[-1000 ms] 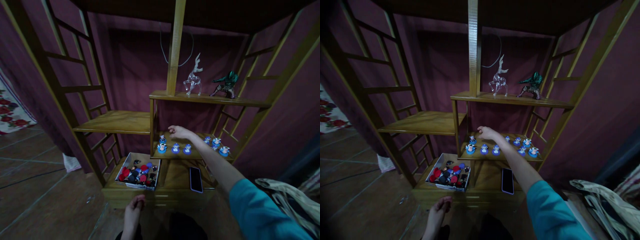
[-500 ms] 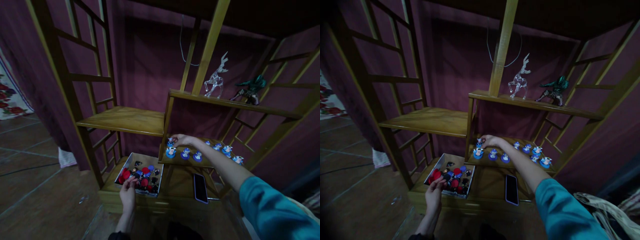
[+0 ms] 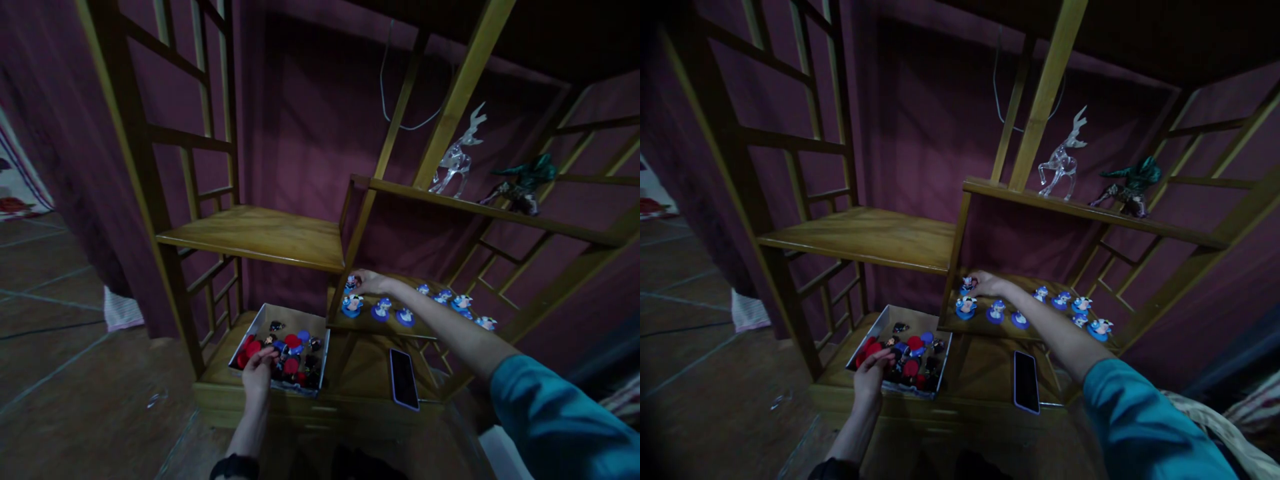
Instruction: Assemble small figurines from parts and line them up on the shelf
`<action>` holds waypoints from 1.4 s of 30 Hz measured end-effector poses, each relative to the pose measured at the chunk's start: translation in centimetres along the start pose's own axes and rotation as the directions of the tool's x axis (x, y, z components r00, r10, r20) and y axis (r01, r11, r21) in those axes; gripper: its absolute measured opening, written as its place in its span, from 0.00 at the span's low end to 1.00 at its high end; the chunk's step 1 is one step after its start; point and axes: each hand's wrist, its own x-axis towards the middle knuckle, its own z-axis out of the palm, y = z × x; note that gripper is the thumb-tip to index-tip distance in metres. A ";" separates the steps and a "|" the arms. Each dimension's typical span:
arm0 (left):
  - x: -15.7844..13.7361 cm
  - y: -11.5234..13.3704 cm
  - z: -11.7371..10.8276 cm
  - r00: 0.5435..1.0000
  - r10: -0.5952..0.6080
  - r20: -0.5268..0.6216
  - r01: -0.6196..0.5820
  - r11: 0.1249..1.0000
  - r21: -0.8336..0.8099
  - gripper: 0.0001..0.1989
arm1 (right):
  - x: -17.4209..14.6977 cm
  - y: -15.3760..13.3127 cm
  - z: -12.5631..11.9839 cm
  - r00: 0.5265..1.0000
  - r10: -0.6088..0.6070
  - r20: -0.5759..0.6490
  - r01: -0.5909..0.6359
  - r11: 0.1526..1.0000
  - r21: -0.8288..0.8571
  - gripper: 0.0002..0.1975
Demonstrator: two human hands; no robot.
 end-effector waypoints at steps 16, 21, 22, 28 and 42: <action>-0.2 -0.2 0.4 0.998 0.025 0.064 -0.026 0.999 0.020 0.10 | -0.3 -0.2 0.3 0.999 0.023 -0.040 -0.023 1.000 -0.007 0.16; -0.7 0.3 0.7 0.999 0.011 0.035 -0.011 1.000 -0.008 0.09 | -0.8 -0.7 0.1 1.000 0.007 -0.030 -0.006 1.000 0.022 0.13; -0.8 0.4 0.7 0.999 0.015 0.033 -0.014 1.000 -0.019 0.09 | -1.0 -1.0 -0.2 1.000 -0.004 -0.031 0.005 0.999 0.038 0.13; -1.1 1.2 0.1 1.000 0.009 0.016 -0.007 0.998 -0.070 0.08 | -5.7 -5.3 -4.2 0.978 -0.084 -0.191 0.090 0.996 0.020 0.18; -1.1 3.4 -1.1 0.992 -0.102 -0.070 0.078 0.955 -0.286 0.08 | -17.7 -2.8 20.6 0.975 0.059 0.212 -0.165 0.834 0.527 0.15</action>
